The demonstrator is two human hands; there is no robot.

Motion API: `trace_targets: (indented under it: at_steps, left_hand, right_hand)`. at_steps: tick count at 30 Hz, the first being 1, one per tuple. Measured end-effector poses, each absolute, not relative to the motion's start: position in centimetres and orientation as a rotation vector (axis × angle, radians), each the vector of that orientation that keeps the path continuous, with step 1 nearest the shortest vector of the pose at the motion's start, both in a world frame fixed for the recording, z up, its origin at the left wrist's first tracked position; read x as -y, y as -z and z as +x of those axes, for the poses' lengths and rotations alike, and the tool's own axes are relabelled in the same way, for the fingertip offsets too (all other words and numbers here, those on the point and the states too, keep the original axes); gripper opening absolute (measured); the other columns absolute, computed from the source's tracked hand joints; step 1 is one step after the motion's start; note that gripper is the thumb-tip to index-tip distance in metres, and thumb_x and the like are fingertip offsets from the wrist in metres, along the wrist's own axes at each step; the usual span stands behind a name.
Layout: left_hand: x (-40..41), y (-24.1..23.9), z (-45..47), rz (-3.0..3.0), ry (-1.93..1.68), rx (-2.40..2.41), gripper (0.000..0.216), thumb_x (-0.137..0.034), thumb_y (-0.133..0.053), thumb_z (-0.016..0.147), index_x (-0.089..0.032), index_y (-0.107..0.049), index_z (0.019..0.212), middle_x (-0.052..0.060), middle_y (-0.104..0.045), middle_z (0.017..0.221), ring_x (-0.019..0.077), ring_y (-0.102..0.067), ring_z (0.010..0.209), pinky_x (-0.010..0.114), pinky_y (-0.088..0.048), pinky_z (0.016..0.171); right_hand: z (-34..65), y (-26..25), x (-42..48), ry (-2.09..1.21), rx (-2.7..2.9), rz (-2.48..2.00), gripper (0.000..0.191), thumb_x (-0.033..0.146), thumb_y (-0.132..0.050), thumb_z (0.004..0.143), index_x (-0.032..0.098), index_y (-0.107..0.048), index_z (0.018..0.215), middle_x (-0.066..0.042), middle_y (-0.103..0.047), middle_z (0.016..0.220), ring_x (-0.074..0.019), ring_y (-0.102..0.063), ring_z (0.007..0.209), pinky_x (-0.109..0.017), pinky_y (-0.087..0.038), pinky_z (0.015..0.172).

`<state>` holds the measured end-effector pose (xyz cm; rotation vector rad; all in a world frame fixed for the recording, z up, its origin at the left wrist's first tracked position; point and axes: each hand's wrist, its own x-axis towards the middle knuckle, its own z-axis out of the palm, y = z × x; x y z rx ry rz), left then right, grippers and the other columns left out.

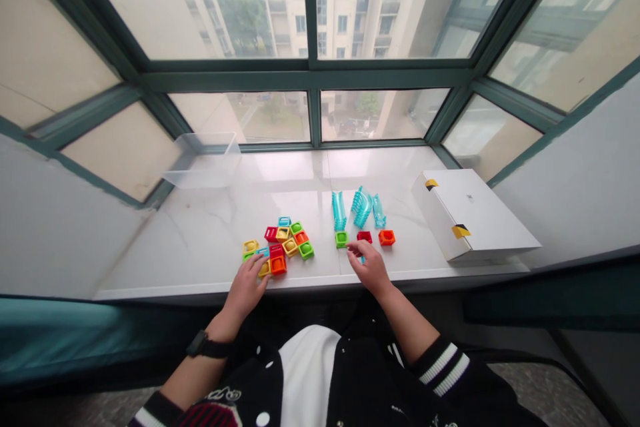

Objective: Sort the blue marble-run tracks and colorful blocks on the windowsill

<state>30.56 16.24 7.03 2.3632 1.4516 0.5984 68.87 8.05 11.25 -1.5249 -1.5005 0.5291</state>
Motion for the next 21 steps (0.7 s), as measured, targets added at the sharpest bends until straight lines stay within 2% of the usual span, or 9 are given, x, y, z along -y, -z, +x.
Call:
trace_targets:
  at_steps: [4,8,10,14,17,21]
  left_hand:
    - [-16.9,-6.2,30.5,2.461,-0.398,-1.506,0.058,-0.016,-0.063,0.089,-0.019,-0.058,0.148,0.017,-0.050,0.159,0.0369,-0.044,0.151,0.054,-0.040,0.125]
    - [-17.2,-6.2,31.0,2.480,-0.229,-1.579,0.066,-0.013,-0.067,0.088,-0.024,-0.057,0.152,0.017,-0.049,0.160,0.0386,-0.047,0.148,0.055,-0.042,0.122]
    - [-17.0,-6.2,31.2,2.493,-0.201,-1.582,0.064,-0.011,-0.064,0.090,-0.024,-0.057,0.152,0.018,-0.049,0.161,0.0381,-0.049,0.147,0.053,-0.044,0.120]
    - [-16.7,-6.2,31.5,2.507,-0.175,-1.579,0.064,-0.008,-0.059,0.092,-0.025,-0.057,0.153,0.016,-0.051,0.160,0.0358,-0.050,0.147,0.051,-0.044,0.120]
    - [-16.7,-6.0,31.5,2.485,-0.188,-1.576,0.064,-0.008,-0.060,0.091,-0.027,-0.058,0.152,0.016,-0.052,0.160,0.0359,-0.051,0.147,0.052,-0.046,0.119]
    - [-16.9,-5.7,31.6,2.416,-0.276,-1.568,0.063,-0.007,-0.060,0.089,-0.027,-0.061,0.149,0.016,-0.054,0.158,0.0358,-0.052,0.146,0.054,-0.045,0.119]
  right_hand:
    - [64.3,-11.2,-10.4,-0.868,1.831,-1.463,0.026,0.029,-0.063,0.096,0.024,-0.071,0.121,-0.008,-0.073,0.112,-0.0202,-0.072,0.092,-0.035,-0.060,0.082]
    - [58.9,-10.9,-12.8,-1.019,2.199,-1.428,0.055,0.026,-0.075,0.089,0.029,-0.061,0.142,-0.008,-0.070,0.129,-0.0235,-0.071,0.108,-0.037,-0.056,0.096]
    - [56.5,-10.6,-13.7,-1.019,2.293,-1.433,0.061,0.024,-0.076,0.089,0.028,-0.057,0.147,-0.010,-0.067,0.135,-0.0260,-0.068,0.116,-0.038,-0.054,0.099]
    - [53.4,-9.5,-14.5,-0.978,2.356,-1.567,0.056,0.029,-0.075,0.090,0.025,-0.059,0.144,-0.013,-0.063,0.138,-0.0308,-0.066,0.120,-0.041,-0.053,0.097]
    - [52.9,-8.8,-14.5,-0.938,2.342,-1.617,0.050,0.028,-0.074,0.091,0.024,-0.060,0.138,-0.013,-0.064,0.132,-0.0297,-0.066,0.116,-0.040,-0.053,0.094]
    - [53.3,-8.2,-14.5,-0.868,2.314,-1.580,0.047,0.023,-0.076,0.088,0.021,-0.060,0.132,-0.014,-0.063,0.133,-0.0295,-0.062,0.120,-0.041,-0.049,0.100]
